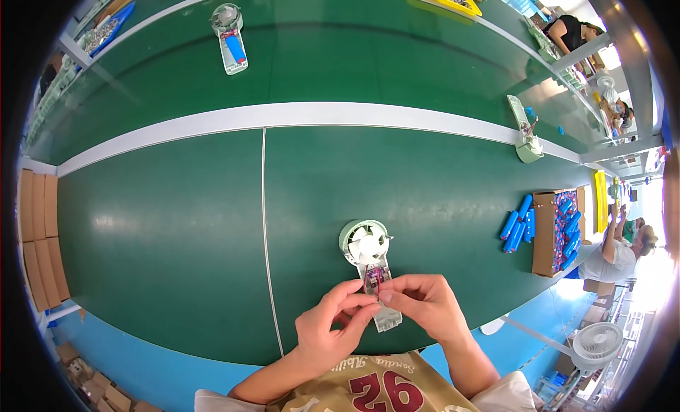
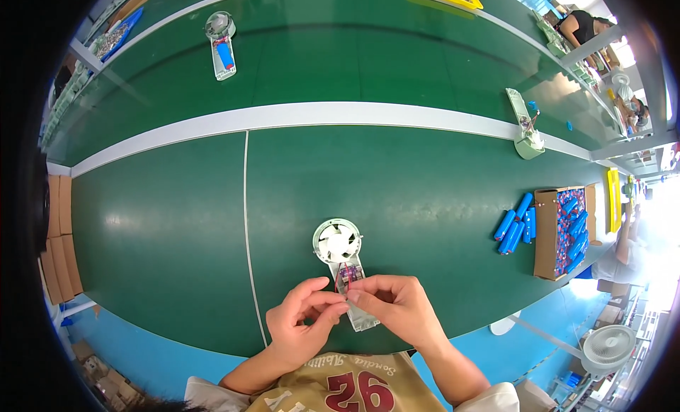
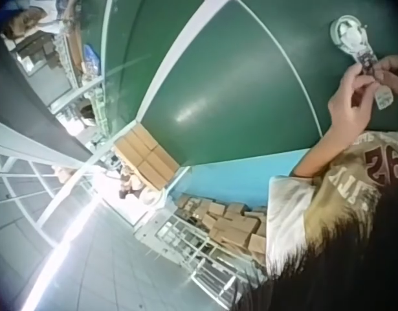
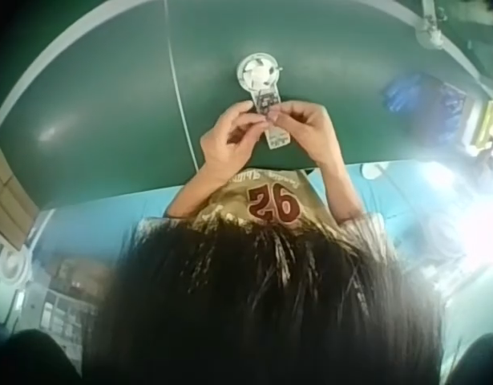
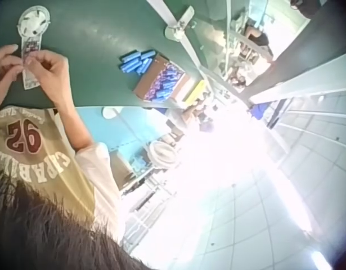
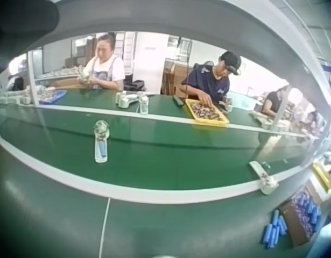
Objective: The person retrieves handheld fan components from an overhead shelf, fits the fan mechanism and circuit board into the casing, and connects a battery into the handle.
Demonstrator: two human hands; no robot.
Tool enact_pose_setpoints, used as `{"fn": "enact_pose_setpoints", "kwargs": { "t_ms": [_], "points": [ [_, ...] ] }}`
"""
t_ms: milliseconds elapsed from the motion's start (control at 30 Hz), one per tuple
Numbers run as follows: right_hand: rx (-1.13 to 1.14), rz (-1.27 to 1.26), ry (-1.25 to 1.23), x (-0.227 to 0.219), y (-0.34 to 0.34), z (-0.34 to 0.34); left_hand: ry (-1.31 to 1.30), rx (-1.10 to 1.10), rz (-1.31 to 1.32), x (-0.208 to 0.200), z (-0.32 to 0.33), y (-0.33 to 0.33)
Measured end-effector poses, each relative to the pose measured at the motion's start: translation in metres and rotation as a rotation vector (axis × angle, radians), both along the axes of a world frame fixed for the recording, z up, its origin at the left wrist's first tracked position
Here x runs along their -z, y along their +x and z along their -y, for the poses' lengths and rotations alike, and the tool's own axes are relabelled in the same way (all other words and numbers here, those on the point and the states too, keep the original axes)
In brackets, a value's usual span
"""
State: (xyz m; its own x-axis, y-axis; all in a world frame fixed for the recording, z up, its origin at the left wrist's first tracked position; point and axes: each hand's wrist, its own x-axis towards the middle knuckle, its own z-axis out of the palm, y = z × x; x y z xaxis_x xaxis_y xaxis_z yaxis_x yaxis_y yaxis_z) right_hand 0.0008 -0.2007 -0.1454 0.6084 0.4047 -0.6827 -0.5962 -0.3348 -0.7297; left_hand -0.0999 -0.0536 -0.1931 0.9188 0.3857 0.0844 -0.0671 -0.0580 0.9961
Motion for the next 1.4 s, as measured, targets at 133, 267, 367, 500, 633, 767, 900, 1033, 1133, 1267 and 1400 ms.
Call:
{"fn": "enact_pose_setpoints", "kwargs": {
  "t_ms": [133,267,367,500,633,767,900,1033,1133,1267,1400],
  "points": [
    [0.043,-0.044,0.04,0.001,0.001,-0.001,-0.385,0.033,-0.155,0.001,-0.002,-0.003],
    [0.07,-0.114,0.106,0.005,0.004,0.002,-0.582,0.024,-0.316,-0.015,-0.009,0.004],
    [0.063,-0.076,0.102,0.005,0.002,0.001,-0.638,0.064,-0.428,-0.017,-0.015,0.006],
    [0.044,-0.011,0.091,0.008,0.003,0.002,-0.438,-0.003,-0.357,-0.012,-0.008,0.006],
    [-0.043,0.222,-0.013,0.01,0.012,0.006,0.245,0.04,-0.45,-0.015,0.0,0.007],
    [-0.272,0.583,-0.047,0.013,0.026,0.011,0.482,0.104,-0.302,0.007,0.004,0.0],
    [-0.438,0.811,-0.009,0.018,0.03,0.007,0.182,0.064,-0.318,0.006,0.002,0.001],
    [-0.487,0.896,-0.025,0.025,0.03,0.007,0.112,0.008,-0.31,0.007,0.004,0.002],
    [-0.45,0.871,-0.009,0.033,0.027,0.012,0.143,0.03,-0.251,0.009,0.003,0.003],
    [-0.427,0.942,-0.027,0.035,0.022,0.005,0.194,0.027,-0.235,0.01,0.004,0.004],
    [-0.463,0.919,-0.128,0.025,0.022,0.006,0.176,0.028,-0.201,0.014,0.007,0.004]
  ]
}}
